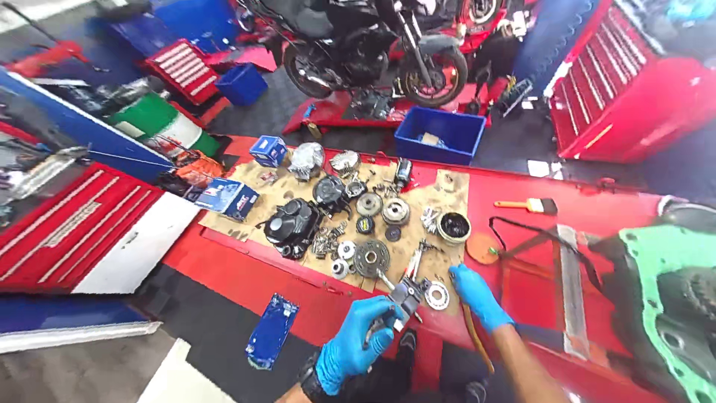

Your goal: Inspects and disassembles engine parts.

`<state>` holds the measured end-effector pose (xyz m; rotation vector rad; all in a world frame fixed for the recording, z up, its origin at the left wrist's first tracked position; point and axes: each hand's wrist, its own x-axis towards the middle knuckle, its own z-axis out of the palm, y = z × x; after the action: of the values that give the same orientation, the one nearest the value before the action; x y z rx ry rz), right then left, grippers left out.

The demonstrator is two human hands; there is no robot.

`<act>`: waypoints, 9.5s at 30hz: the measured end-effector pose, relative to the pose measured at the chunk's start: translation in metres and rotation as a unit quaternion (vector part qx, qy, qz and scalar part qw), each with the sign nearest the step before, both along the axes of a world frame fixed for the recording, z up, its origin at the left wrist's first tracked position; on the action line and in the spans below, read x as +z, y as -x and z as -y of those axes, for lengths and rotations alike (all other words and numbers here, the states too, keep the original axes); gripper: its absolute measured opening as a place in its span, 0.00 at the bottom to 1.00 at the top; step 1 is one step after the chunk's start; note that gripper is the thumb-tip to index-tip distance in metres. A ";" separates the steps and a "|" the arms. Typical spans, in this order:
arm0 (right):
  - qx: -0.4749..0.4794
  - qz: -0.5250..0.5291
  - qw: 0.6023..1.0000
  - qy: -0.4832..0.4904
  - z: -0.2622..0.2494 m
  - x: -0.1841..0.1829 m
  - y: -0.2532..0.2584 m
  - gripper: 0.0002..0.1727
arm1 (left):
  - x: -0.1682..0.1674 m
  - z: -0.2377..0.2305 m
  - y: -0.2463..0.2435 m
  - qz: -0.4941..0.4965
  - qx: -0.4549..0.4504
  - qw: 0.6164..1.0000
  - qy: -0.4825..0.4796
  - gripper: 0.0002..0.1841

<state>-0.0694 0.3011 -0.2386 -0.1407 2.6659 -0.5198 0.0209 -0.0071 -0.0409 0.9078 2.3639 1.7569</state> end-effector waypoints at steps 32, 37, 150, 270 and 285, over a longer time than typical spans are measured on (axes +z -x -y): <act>-0.415 0.004 0.830 0.373 -0.048 0.068 -0.205 0.11 | 0.009 -0.010 0.013 0.040 0.007 0.999 0.034 0.37; -0.274 0.053 0.925 0.260 0.013 0.040 -0.159 0.14 | 0.008 -0.013 0.011 0.058 0.010 0.998 0.032 0.37; 0.145 -0.174 0.972 -0.064 -0.189 0.355 -0.037 0.12 | -0.005 -0.023 0.002 0.084 0.107 0.990 0.031 0.30; -0.228 0.133 0.758 0.597 0.124 0.130 -0.154 0.15 | 0.014 -0.066 0.021 0.094 0.127 0.987 0.022 0.38; -0.251 0.117 0.692 0.667 0.091 0.139 -0.155 0.11 | 0.041 -0.054 0.014 0.115 0.192 0.966 -0.126 0.41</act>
<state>0.0860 0.2098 -0.1000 0.2488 1.4914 -2.3399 0.0072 0.0467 0.0002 0.2418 2.3115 2.1996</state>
